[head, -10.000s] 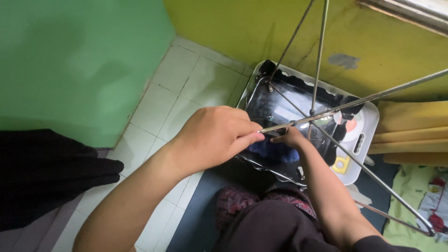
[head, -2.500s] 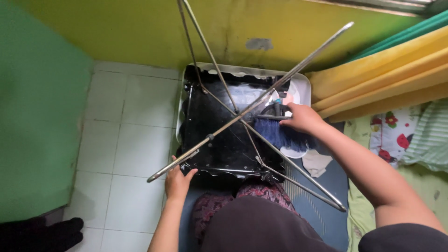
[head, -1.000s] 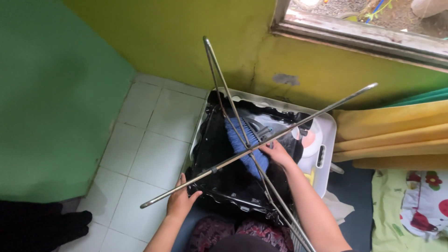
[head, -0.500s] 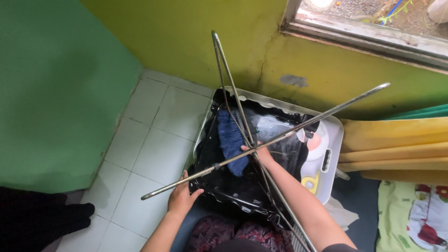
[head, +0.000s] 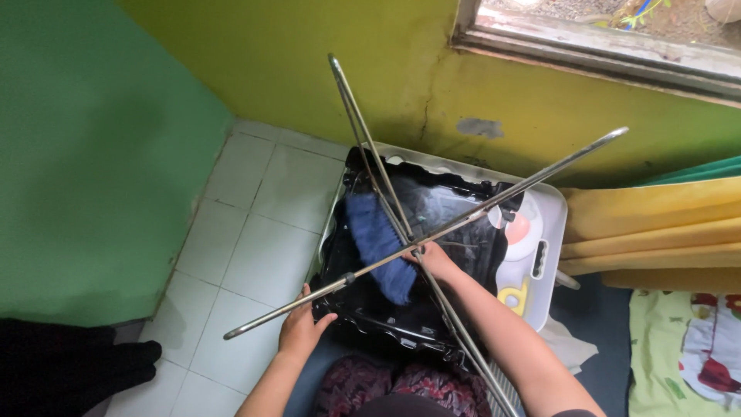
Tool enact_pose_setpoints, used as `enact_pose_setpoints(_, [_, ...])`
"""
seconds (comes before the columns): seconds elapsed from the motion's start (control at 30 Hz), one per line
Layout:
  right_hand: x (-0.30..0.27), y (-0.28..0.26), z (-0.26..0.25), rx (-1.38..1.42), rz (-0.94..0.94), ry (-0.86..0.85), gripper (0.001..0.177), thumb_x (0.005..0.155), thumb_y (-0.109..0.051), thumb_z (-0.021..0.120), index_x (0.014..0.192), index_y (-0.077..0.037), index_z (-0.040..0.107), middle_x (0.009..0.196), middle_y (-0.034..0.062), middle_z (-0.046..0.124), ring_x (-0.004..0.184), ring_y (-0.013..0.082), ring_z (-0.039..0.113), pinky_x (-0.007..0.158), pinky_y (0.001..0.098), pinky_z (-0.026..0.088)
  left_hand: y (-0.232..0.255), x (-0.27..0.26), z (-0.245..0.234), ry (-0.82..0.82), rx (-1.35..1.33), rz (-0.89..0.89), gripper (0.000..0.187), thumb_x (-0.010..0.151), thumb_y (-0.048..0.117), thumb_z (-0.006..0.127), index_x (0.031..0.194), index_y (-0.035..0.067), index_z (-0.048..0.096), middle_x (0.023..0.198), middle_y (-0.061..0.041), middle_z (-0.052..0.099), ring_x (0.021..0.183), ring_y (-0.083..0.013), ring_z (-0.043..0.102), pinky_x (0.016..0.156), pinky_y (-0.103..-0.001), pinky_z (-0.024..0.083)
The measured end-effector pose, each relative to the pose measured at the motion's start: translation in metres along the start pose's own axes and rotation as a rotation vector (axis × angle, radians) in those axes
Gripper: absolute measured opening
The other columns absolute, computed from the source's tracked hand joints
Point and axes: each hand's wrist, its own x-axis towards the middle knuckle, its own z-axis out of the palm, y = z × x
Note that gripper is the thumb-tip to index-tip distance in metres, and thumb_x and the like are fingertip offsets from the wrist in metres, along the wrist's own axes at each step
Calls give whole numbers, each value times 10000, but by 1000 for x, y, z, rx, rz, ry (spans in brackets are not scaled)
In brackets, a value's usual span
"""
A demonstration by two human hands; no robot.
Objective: Cleaning a black tray and a metal rack using a blue brush
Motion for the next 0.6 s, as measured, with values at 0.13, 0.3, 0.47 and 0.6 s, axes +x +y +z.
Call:
enact_pose_setpoints(0.13, [13, 47, 25, 266, 170, 121, 200, 900, -191, 751, 1019, -31, 763, 857, 34, 711, 769, 130, 619, 669, 288, 510, 13, -3, -15, -66, -30, -91, 1070, 797, 552, 768, 1583, 75, 222, 1545, -171, 440, 1379, -327, 482, 1076, -386, 469])
enact_pose_setpoints(0.3, [8, 72, 32, 492, 131, 111, 426, 933, -123, 837, 914, -4, 428, 779, 29, 605, 682, 136, 536, 567, 298, 420, 3, -1, -5, -95, -29, -95, 1076, 799, 532, 775, 1587, 64, 213, 1550, -164, 442, 1361, -324, 509, 1080, -387, 472])
enact_pose_setpoints(0.47, [-19, 8, 6, 282, 206, -95, 252, 879, -167, 774, 1118, -147, 701, 778, -55, 509, 757, 70, 510, 678, 259, 468, -1, -5, 1, 17, -76, -8, 1079, 776, 496, 803, 1566, 37, 229, 1525, -176, 464, 1359, -340, 507, 1071, -389, 475])
enact_pose_setpoints(0.6, [-2, 0, 26, 605, 228, 23, 241, 833, -152, 725, 1068, -157, 672, 960, -76, 719, 920, 56, 662, 809, 237, 543, 4, -3, -4, -16, -80, -52, 1079, 778, 493, 800, 1574, 51, 221, 1537, -169, 450, 1362, -337, 501, 1072, -384, 471])
